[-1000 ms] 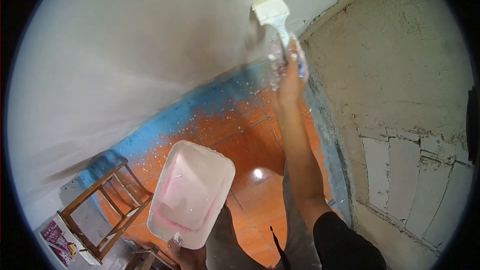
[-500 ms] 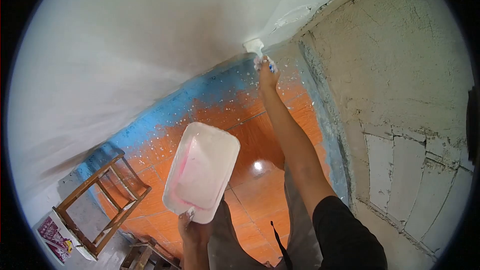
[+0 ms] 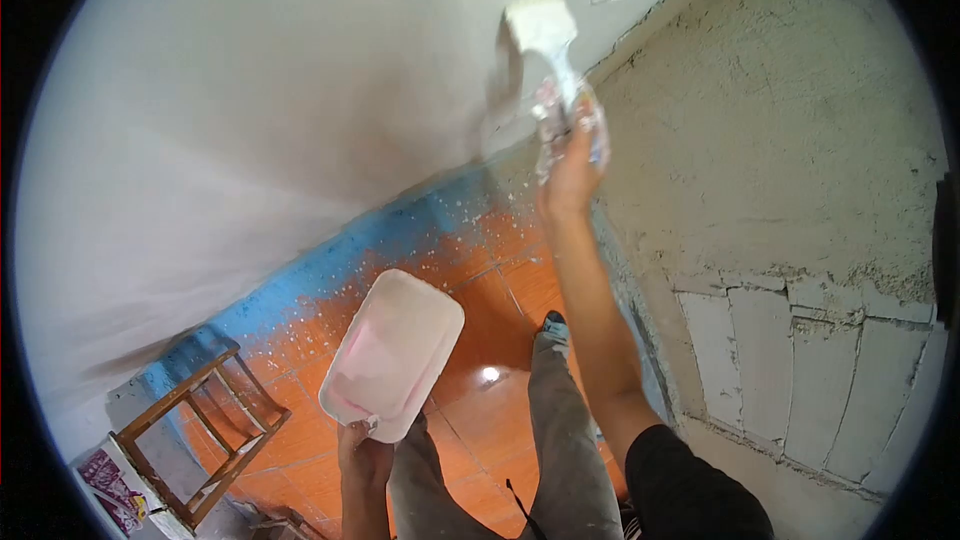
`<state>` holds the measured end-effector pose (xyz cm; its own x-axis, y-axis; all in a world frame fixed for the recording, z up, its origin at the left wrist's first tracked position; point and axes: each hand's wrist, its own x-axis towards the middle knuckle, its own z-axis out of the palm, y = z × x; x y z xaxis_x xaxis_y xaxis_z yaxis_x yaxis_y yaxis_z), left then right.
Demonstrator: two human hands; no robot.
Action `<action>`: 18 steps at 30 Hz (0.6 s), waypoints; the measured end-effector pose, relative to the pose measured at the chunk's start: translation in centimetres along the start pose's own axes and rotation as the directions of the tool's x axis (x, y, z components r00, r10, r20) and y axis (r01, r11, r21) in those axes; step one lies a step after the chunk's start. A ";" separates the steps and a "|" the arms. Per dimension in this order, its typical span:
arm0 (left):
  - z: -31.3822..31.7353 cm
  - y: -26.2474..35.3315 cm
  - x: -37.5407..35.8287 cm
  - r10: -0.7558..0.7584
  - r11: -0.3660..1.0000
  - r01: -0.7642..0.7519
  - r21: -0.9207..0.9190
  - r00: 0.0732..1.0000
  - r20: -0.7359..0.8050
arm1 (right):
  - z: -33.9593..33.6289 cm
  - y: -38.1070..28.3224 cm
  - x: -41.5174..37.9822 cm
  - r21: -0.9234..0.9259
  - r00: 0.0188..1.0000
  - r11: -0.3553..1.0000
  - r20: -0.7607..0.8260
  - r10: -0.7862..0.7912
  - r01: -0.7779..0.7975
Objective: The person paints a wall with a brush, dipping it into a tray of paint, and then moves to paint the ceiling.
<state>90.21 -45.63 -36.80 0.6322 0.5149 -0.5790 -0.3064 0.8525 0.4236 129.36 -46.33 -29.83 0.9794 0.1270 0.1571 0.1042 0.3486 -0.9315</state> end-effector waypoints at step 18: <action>4.2 -0.2 -1.5 -0.021 0.987 0.036 -0.154 0.995 0.093 | 3.1 -9.8 0.4 -0.159 0.997 0.984 -0.019 0.076 -0.079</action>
<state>92.35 -46.94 -33.06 0.7020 0.4859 -0.5206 -0.3895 0.8740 0.2905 128.18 -46.81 -19.66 0.9876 0.1358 0.0792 0.0533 0.1849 -0.9813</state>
